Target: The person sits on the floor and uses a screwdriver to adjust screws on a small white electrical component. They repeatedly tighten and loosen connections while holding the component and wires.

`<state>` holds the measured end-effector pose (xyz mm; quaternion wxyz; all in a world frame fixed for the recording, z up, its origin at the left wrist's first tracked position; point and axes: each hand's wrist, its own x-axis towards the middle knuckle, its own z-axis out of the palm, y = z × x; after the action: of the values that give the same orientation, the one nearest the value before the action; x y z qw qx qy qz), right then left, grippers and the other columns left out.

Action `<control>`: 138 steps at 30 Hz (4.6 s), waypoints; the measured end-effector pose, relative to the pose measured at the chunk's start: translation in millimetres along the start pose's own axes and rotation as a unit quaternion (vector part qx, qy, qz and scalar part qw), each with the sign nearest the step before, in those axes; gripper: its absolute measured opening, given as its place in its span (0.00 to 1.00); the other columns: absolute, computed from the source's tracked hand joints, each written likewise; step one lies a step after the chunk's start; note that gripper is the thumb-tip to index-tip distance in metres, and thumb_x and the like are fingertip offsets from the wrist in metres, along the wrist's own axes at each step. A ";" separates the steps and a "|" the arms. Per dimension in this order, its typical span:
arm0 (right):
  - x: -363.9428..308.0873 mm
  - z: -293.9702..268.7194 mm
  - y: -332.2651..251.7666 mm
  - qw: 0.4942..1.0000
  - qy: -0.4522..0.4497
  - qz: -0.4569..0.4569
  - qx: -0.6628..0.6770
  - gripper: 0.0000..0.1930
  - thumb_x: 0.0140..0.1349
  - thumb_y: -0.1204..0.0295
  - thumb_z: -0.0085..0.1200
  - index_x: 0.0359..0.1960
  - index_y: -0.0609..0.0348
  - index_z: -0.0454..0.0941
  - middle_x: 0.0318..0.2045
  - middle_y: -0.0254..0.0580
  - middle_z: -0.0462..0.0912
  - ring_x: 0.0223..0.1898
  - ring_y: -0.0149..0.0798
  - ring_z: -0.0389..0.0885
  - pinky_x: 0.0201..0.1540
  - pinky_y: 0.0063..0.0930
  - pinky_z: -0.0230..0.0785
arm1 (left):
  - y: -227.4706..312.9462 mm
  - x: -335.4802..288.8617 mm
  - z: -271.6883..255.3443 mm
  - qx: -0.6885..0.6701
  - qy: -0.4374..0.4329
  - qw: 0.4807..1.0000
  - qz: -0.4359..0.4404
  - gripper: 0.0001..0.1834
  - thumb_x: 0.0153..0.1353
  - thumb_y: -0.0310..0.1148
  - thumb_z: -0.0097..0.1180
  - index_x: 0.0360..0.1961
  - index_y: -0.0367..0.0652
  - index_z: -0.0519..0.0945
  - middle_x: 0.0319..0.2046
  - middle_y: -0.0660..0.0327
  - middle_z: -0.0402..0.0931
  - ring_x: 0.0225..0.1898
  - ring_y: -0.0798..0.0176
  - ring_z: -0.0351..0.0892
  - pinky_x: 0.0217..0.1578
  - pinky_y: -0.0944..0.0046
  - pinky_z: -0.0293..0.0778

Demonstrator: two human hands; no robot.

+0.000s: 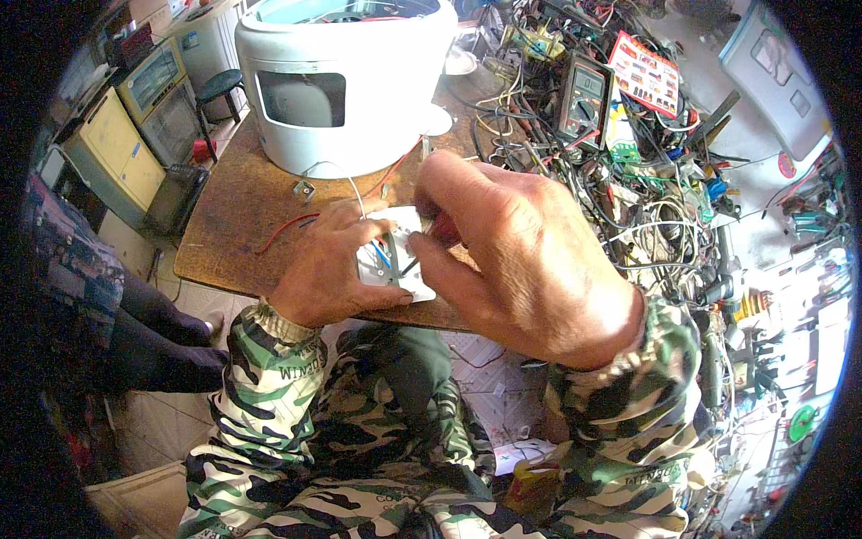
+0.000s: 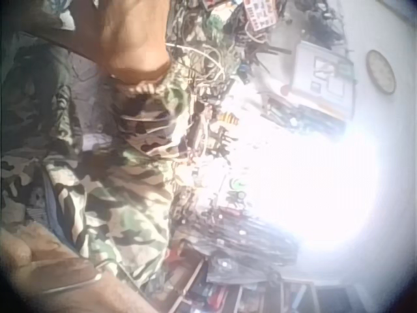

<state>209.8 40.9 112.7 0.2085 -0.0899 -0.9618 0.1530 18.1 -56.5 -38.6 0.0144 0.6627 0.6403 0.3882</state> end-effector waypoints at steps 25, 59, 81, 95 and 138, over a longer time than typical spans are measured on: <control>-0.9 8.5 -3.5 0.999 0.022 -0.005 -0.042 0.09 0.64 0.76 0.64 0.37 0.63 0.74 0.23 0.45 0.80 0.24 0.43 0.85 0.29 0.31 0.73 | 0.6 -3.1 0.1 0.003 0.007 1.000 -0.007 0.39 0.42 0.49 0.80 0.54 0.39 0.83 0.47 0.49 0.78 0.55 0.44 0.76 0.56 0.48 0.74; -0.7 2.0 -5.2 0.994 0.000 0.084 -0.076 0.10 0.59 0.80 0.61 0.40 0.61 0.75 0.26 0.40 0.83 0.27 0.37 0.85 0.29 0.30 0.71 | -1.6 -2.1 2.8 -0.012 0.010 1.000 -0.002 0.40 0.42 0.49 0.80 0.55 0.39 0.82 0.49 0.50 0.77 0.57 0.44 0.75 0.56 0.46 0.73; -1.5 10.5 -3.9 0.994 0.055 0.093 -0.029 0.15 0.58 0.78 0.64 0.47 0.62 0.78 0.27 0.38 0.83 0.28 0.31 0.84 0.31 0.27 0.72 | 0.5 -2.8 1.8 -0.002 0.019 1.000 -0.004 0.38 0.42 0.48 0.80 0.53 0.39 0.83 0.45 0.50 0.77 0.54 0.44 0.76 0.54 0.47 0.74; -15.9 -19.4 -0.7 0.961 0.208 0.113 0.144 0.18 0.57 0.83 0.58 0.50 0.63 0.77 0.36 0.38 0.84 0.38 0.28 0.83 0.43 0.23 0.75 | -1.2 -2.1 5.0 -0.009 0.021 1.000 0.003 0.38 0.42 0.48 0.80 0.54 0.41 0.83 0.46 0.52 0.77 0.56 0.45 0.75 0.56 0.46 0.73; 1.6 55.5 139.7 0.819 0.261 0.276 0.431 0.11 0.73 0.68 0.53 0.37 0.64 0.82 0.19 0.25 0.70 0.16 0.20 0.62 0.18 0.18 0.49 | 15.1 0.3 -6.7 0.044 0.040 0.997 -0.045 0.50 0.43 0.42 0.83 0.67 0.36 0.72 0.64 0.42 0.70 0.66 0.37 0.69 0.67 0.44 0.67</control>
<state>199.8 157.9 18.9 0.4180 -0.2892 -0.6424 0.5736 27.1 -62.2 -26.0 -0.0228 0.6174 0.6859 0.3845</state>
